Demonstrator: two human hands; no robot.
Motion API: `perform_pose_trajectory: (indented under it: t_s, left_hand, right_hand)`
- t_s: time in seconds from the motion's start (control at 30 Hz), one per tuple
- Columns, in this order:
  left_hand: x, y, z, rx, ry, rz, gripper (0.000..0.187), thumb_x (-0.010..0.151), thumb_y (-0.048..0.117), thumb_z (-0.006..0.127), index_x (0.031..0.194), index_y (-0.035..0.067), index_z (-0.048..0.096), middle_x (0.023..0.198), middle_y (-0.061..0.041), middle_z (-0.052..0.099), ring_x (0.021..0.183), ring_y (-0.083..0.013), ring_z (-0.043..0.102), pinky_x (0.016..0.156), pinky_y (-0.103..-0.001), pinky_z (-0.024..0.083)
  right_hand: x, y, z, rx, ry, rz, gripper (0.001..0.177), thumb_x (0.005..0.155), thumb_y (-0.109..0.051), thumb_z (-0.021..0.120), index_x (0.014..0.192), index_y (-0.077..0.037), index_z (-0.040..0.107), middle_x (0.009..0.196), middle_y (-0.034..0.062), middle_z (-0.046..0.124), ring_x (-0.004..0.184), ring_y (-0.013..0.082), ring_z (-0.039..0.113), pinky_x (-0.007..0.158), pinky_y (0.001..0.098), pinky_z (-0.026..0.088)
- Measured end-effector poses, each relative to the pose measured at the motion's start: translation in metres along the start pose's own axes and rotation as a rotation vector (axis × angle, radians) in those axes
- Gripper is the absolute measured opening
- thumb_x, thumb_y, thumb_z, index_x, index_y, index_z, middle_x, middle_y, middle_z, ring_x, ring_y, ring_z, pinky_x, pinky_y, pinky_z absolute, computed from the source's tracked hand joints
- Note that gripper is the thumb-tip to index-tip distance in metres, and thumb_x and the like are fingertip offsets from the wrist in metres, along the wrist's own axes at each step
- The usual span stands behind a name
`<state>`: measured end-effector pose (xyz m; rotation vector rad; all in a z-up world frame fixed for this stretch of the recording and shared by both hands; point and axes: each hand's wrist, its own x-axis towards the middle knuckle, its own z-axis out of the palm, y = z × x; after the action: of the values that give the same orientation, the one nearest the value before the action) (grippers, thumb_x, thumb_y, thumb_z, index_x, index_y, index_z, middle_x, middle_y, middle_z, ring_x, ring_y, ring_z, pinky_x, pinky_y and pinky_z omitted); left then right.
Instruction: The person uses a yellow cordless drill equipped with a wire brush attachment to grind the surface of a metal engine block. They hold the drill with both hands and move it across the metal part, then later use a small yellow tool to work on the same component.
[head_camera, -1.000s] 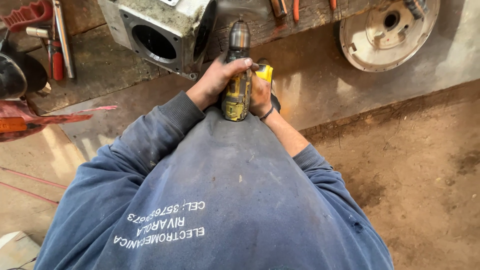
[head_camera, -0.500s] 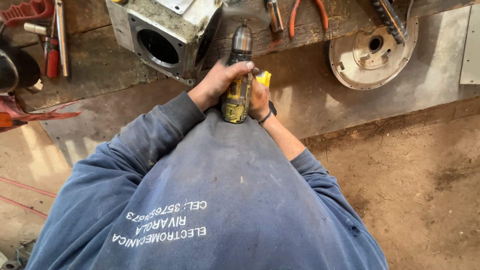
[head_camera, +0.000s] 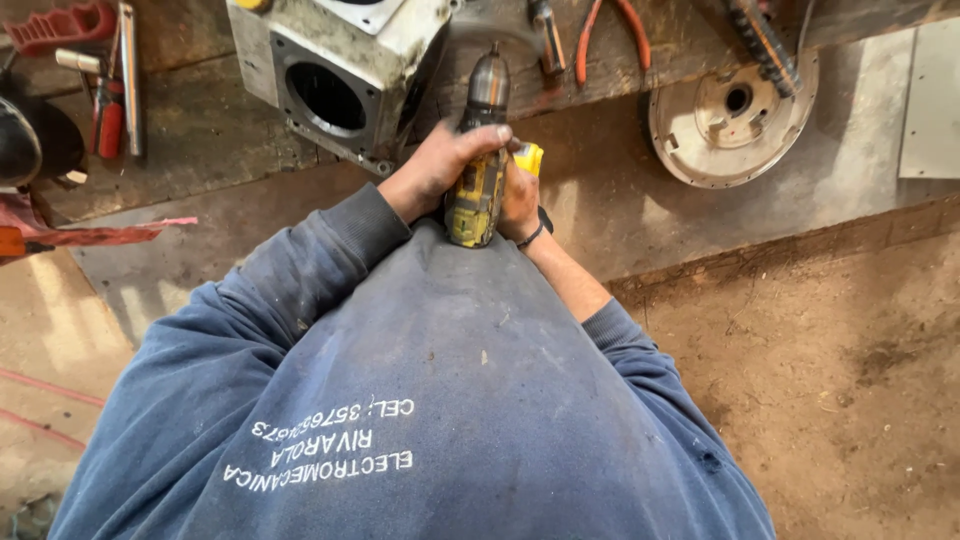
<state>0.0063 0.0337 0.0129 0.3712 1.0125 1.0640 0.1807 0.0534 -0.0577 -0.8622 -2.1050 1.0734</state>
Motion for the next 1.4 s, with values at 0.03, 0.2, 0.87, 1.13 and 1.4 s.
perform_pose_trajectory:
  t_s: [0.03, 0.2, 0.87, 1.13, 1.4]
  left_hand:
    - [0.0, 0.004, 0.002, 0.005, 0.002, 0.006, 0.047, 0.091, 0.033, 0.075, 0.117, -0.006, 0.068, 0.109, -0.013, 0.077, 0.095, -0.018, 0.073, 0.087, -0.034, 0.061]
    - [-0.007, 0.008, 0.005, 0.037, -0.013, 0.033, 0.044, 0.089, 0.033, 0.075, 0.116, -0.002, 0.068, 0.107, -0.011, 0.077, 0.095, -0.0169, 0.074, 0.088, -0.033, 0.062]
    - [-0.031, 0.004, -0.001, -0.042, 0.073, 0.075, 0.042, 0.088, 0.034, 0.071, 0.113, 0.002, 0.068, 0.108, -0.007, 0.077, 0.098, -0.0151, 0.074, 0.088, -0.032, 0.062]
    - [-0.03, -0.009, -0.001, -0.083, 0.113, 0.128, 0.045, 0.09, 0.034, 0.073, 0.114, -0.004, 0.069, 0.108, -0.011, 0.077, 0.096, -0.0167, 0.073, 0.087, -0.032, 0.06]
    - [-0.021, 0.0, 0.025, -0.032, 0.039, 0.035, 0.044, 0.089, 0.032, 0.075, 0.112, -0.005, 0.072, 0.106, -0.012, 0.077, 0.092, -0.0184, 0.074, 0.084, -0.034, 0.061]
  right_hand:
    - [0.003, 0.002, -0.001, 0.012, 0.011, -0.035, 0.037, 0.092, -0.011, 0.077, 0.125, -0.006, 0.062, 0.101, 0.0114, 0.076, 0.091, 0.0297, 0.077, 0.078, 0.0384, 0.06]
    - [-0.003, 0.006, 0.0, -0.048, -0.015, -0.067, 0.036, 0.089, -0.013, 0.079, 0.119, -0.006, 0.062, 0.096, 0.0116, 0.075, 0.087, 0.0302, 0.075, 0.076, 0.0394, 0.059]
    - [0.006, 0.01, -0.003, -0.016, -0.11, -0.178, 0.041, 0.087, -0.012, 0.077, 0.124, -0.004, 0.062, 0.097, 0.0165, 0.073, 0.087, 0.0351, 0.073, 0.076, 0.0422, 0.058]
    - [-0.005, 0.025, 0.0, -0.024, -0.218, -0.116, 0.021, 0.091, -0.014, 0.078, 0.109, -0.009, 0.068, 0.091, 0.0143, 0.073, 0.083, 0.0332, 0.073, 0.075, 0.0408, 0.058]
    - [-0.014, 0.011, -0.02, 0.014, -0.049, -0.03, 0.03, 0.091, -0.013, 0.078, 0.117, -0.006, 0.064, 0.095, 0.012, 0.076, 0.084, 0.0287, 0.077, 0.073, 0.0377, 0.06]
